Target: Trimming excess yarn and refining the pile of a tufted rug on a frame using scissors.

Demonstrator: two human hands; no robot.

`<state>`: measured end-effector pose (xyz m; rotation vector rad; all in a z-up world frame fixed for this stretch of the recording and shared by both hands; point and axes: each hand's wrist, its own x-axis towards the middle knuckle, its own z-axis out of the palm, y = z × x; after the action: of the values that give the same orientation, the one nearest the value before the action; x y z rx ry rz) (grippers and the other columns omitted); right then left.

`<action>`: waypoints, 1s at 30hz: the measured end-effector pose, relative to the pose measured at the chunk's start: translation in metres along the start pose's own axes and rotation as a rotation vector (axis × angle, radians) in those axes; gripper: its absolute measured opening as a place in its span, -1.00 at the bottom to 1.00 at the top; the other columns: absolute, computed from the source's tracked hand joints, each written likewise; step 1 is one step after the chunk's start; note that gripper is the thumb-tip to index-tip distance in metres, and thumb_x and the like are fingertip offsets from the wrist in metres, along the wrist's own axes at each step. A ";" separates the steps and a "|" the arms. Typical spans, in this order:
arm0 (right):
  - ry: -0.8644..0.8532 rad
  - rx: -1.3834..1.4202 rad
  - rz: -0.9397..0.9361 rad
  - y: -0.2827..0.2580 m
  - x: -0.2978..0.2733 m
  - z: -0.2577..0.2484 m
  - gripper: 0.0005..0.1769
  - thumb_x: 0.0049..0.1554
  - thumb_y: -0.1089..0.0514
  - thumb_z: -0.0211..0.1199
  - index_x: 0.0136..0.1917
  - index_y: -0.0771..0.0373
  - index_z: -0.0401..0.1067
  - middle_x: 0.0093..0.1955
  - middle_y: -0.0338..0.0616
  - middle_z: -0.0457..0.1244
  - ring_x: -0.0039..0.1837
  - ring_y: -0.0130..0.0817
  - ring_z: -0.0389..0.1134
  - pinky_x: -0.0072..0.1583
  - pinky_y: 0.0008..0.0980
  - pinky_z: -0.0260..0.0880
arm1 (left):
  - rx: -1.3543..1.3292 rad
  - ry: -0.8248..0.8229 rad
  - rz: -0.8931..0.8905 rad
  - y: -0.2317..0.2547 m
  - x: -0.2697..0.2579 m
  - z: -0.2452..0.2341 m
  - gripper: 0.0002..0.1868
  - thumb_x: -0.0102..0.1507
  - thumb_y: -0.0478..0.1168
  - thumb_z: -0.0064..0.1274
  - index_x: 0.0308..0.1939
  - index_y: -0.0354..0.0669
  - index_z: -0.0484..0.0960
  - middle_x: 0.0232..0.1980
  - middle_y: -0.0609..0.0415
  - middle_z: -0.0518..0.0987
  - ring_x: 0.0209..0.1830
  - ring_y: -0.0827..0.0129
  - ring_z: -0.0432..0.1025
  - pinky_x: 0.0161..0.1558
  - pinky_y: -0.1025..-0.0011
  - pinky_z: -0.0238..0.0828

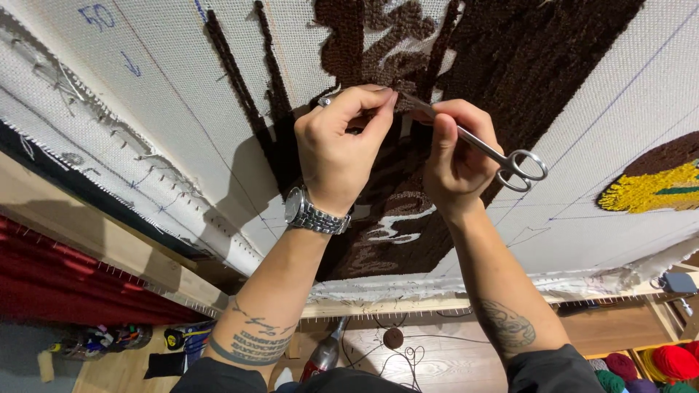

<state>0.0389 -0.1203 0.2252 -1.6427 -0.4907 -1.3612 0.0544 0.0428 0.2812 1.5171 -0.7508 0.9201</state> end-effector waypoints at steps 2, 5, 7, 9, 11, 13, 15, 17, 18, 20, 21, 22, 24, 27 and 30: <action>-0.021 -0.020 -0.051 0.001 0.003 0.002 -0.80 0.46 0.19 0.14 0.18 0.42 0.40 -0.02 -0.04 0.39 -0.15 -0.53 0.31 -0.06 -0.63 0.32 | 0.078 0.004 0.032 0.000 0.001 0.000 -0.93 0.28 -0.34 0.28 -0.17 -0.22 0.72 -0.14 0.06 0.74 -0.25 0.43 0.69 -0.17 0.56 0.61; -0.050 0.031 -0.085 0.000 0.005 0.005 -0.79 0.52 0.17 0.12 0.22 0.40 0.37 0.01 -0.03 0.40 -0.03 -0.48 0.40 0.05 -0.58 0.41 | 0.115 -0.028 -0.040 0.003 0.005 0.000 -0.92 0.25 -0.33 0.30 -0.18 -0.19 0.75 -0.26 0.09 0.74 -0.34 0.44 0.68 -0.27 0.55 0.57; -0.057 0.042 -0.098 0.001 0.007 0.007 -0.78 0.52 0.16 0.12 0.23 0.40 0.36 0.03 -0.03 0.39 0.01 -0.46 0.42 0.08 -0.56 0.45 | 0.135 -0.022 -0.001 0.001 0.005 0.000 -0.91 0.26 -0.33 0.29 -0.16 -0.17 0.74 -0.23 0.10 0.74 -0.32 0.43 0.68 -0.26 0.55 0.58; -0.065 0.053 -0.112 0.004 0.007 0.008 -0.77 0.52 0.15 0.12 0.23 0.41 0.35 0.04 -0.03 0.39 0.04 -0.43 0.45 0.11 -0.53 0.48 | 0.155 -0.016 0.038 -0.001 0.005 0.001 -0.90 0.27 -0.33 0.29 -0.14 -0.15 0.74 -0.20 0.10 0.75 -0.29 0.43 0.69 -0.25 0.55 0.59; -0.009 -0.035 -0.112 0.009 0.004 0.009 -0.77 0.46 0.16 0.14 0.16 0.43 0.40 0.04 0.01 0.38 -0.08 -0.45 0.38 -0.01 -0.57 0.41 | 0.154 0.023 0.100 -0.005 0.004 0.003 -0.85 0.31 -0.31 0.28 -0.04 -0.16 0.72 -0.13 0.06 0.73 -0.21 0.39 0.69 -0.16 0.53 0.62; -0.010 -0.024 -0.116 0.008 0.005 0.011 -0.77 0.48 0.16 0.13 0.18 0.42 0.39 0.05 0.00 0.38 -0.05 -0.44 0.41 0.03 -0.55 0.43 | 0.184 0.014 0.084 -0.001 0.006 0.002 -0.85 0.29 -0.31 0.28 -0.06 -0.15 0.74 -0.14 0.04 0.73 -0.30 0.39 0.66 -0.23 0.52 0.59; -0.010 -0.014 -0.120 0.007 0.006 0.013 -0.77 0.49 0.15 0.12 0.19 0.42 0.38 0.06 -0.02 0.39 -0.03 -0.42 0.43 0.06 -0.53 0.45 | 0.213 0.003 0.069 -0.002 0.006 0.002 -0.85 0.27 -0.31 0.28 -0.07 -0.14 0.76 -0.15 0.02 0.73 -0.39 0.38 0.64 -0.30 0.51 0.57; -0.017 0.015 -0.138 0.008 0.007 0.014 -0.78 0.51 0.15 0.12 0.19 0.40 0.37 0.08 -0.01 0.38 0.00 -0.39 0.44 0.09 -0.51 0.47 | 0.246 -0.005 0.117 -0.006 0.005 0.003 -0.85 0.30 -0.31 0.27 -0.05 -0.13 0.75 -0.08 0.02 0.73 -0.30 0.34 0.66 -0.22 0.51 0.61; -0.017 0.014 -0.138 0.008 0.007 0.014 -0.78 0.51 0.15 0.12 0.19 0.40 0.37 0.08 -0.01 0.38 0.00 -0.39 0.44 0.09 -0.51 0.47 | 0.245 -0.006 0.117 -0.006 0.005 0.003 -0.85 0.30 -0.31 0.27 -0.05 -0.13 0.75 -0.08 0.02 0.73 -0.30 0.34 0.66 -0.22 0.51 0.61; -0.021 -0.033 -0.137 0.007 0.008 0.015 -0.78 0.49 0.16 0.13 0.19 0.41 0.37 0.08 -0.03 0.38 -0.01 -0.40 0.43 0.08 -0.51 0.46 | 0.285 -0.025 0.136 -0.005 0.007 0.002 -0.85 0.28 -0.32 0.28 -0.06 -0.16 0.76 -0.09 0.01 0.72 -0.33 0.30 0.64 -0.23 0.46 0.59; -0.021 -0.035 -0.136 0.006 0.009 0.015 -0.78 0.49 0.16 0.13 0.19 0.41 0.37 0.08 -0.03 0.38 -0.01 -0.40 0.43 0.08 -0.51 0.46 | 0.284 -0.026 0.135 -0.006 0.006 0.003 -0.85 0.28 -0.32 0.28 -0.06 -0.16 0.76 -0.09 0.01 0.72 -0.33 0.30 0.64 -0.23 0.46 0.59; -0.026 -0.076 -0.148 0.005 0.009 0.015 -0.81 0.49 0.18 0.13 0.19 0.41 0.38 0.10 -0.02 0.38 0.00 -0.38 0.43 0.08 -0.49 0.46 | 0.282 -0.032 0.134 -0.007 0.006 0.003 -0.83 0.27 -0.33 0.27 -0.05 -0.16 0.76 -0.09 0.01 0.72 -0.31 0.28 0.64 -0.22 0.45 0.59; -0.030 -0.120 -0.160 0.003 0.012 0.016 -0.83 0.49 0.21 0.14 0.19 0.40 0.39 0.11 -0.01 0.37 0.00 -0.35 0.44 0.08 -0.47 0.47 | 0.280 -0.039 0.132 -0.009 0.006 0.004 -0.82 0.26 -0.34 0.27 -0.05 -0.17 0.75 -0.09 0.01 0.72 -0.30 0.27 0.64 -0.21 0.43 0.59; -0.050 -0.257 -0.261 -0.001 0.017 0.017 -0.87 0.49 0.26 0.16 0.22 0.39 0.38 0.14 0.00 0.36 0.03 -0.29 0.46 0.09 -0.44 0.50 | 0.280 -0.024 0.145 -0.013 0.005 0.006 -0.81 0.27 -0.34 0.27 -0.03 -0.17 0.75 -0.08 0.02 0.72 -0.26 0.27 0.65 -0.18 0.43 0.60; -0.087 -0.343 -0.280 -0.003 0.023 0.019 -0.91 0.48 0.30 0.18 0.20 0.38 0.38 0.14 0.01 0.36 0.03 -0.23 0.46 0.08 -0.39 0.49 | 0.296 -0.038 0.134 -0.019 0.007 0.007 -0.78 0.25 -0.38 0.25 -0.02 -0.19 0.75 -0.07 0.01 0.72 -0.28 0.26 0.65 -0.21 0.43 0.60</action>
<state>0.0540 -0.1088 0.2479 -1.9734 -0.5791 -1.6551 0.0752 0.0394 0.2778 1.7620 -0.7765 1.1443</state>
